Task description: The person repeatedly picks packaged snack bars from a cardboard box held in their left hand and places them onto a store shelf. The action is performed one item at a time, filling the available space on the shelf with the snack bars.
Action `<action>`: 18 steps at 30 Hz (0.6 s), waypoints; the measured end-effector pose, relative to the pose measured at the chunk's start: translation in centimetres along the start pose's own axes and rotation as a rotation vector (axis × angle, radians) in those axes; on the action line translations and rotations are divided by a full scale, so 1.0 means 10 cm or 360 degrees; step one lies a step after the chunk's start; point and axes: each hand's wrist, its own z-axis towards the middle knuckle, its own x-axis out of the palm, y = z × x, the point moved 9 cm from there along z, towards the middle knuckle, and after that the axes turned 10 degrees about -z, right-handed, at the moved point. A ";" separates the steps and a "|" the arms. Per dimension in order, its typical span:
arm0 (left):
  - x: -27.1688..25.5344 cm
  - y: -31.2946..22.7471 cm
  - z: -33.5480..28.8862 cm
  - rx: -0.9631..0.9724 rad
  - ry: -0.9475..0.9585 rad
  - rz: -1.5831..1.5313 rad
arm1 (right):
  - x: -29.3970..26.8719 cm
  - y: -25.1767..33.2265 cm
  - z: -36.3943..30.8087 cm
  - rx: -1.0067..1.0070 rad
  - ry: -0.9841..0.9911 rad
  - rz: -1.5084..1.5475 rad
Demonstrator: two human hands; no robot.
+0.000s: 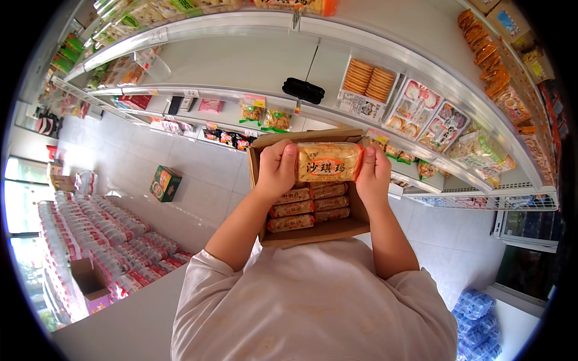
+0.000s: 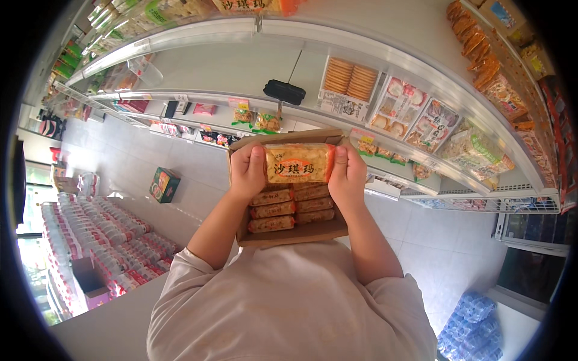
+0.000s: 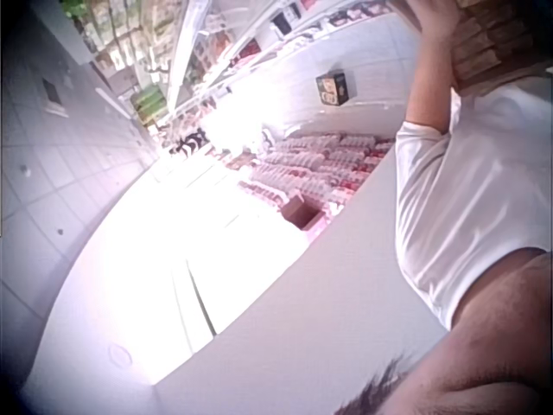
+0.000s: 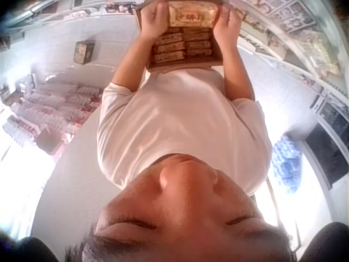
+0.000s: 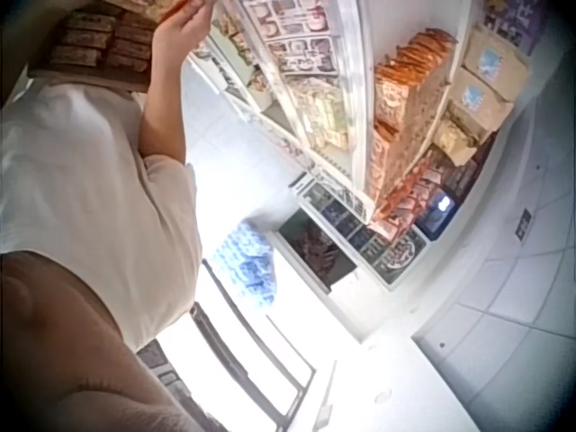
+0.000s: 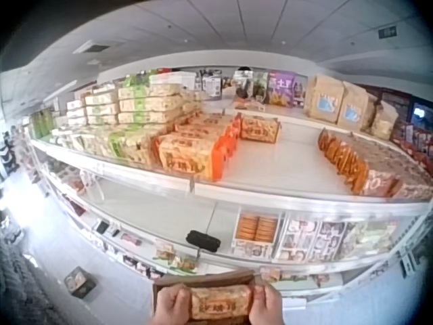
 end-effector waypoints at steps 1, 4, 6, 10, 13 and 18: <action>0.00 0.02 0.00 -0.0012 -0.0005 -0.0042 | 0.00 -0.02 0.00 -0.0014 0.0008 -0.0012; -0.01 0.05 0.02 -0.0068 -0.0018 -0.0129 | -0.01 -0.02 0.00 -0.0084 -0.0032 -0.0142; -0.01 0.07 0.03 -0.0136 -0.0022 -0.0135 | -0.04 0.03 0.00 -0.0123 -0.0082 -0.0225; -0.04 0.21 0.08 -0.0394 -0.0107 -0.0306 | -0.07 0.23 -0.08 -0.0501 -0.0204 -0.0483; -0.07 0.28 0.10 -0.0461 -0.0203 -0.0261 | -0.04 0.26 -0.18 -0.0666 -0.0252 -0.0613; -0.01 -0.14 0.06 0.0278 -0.0105 0.0461 | -0.02 -0.02 -0.10 -0.0082 -0.0191 -0.0212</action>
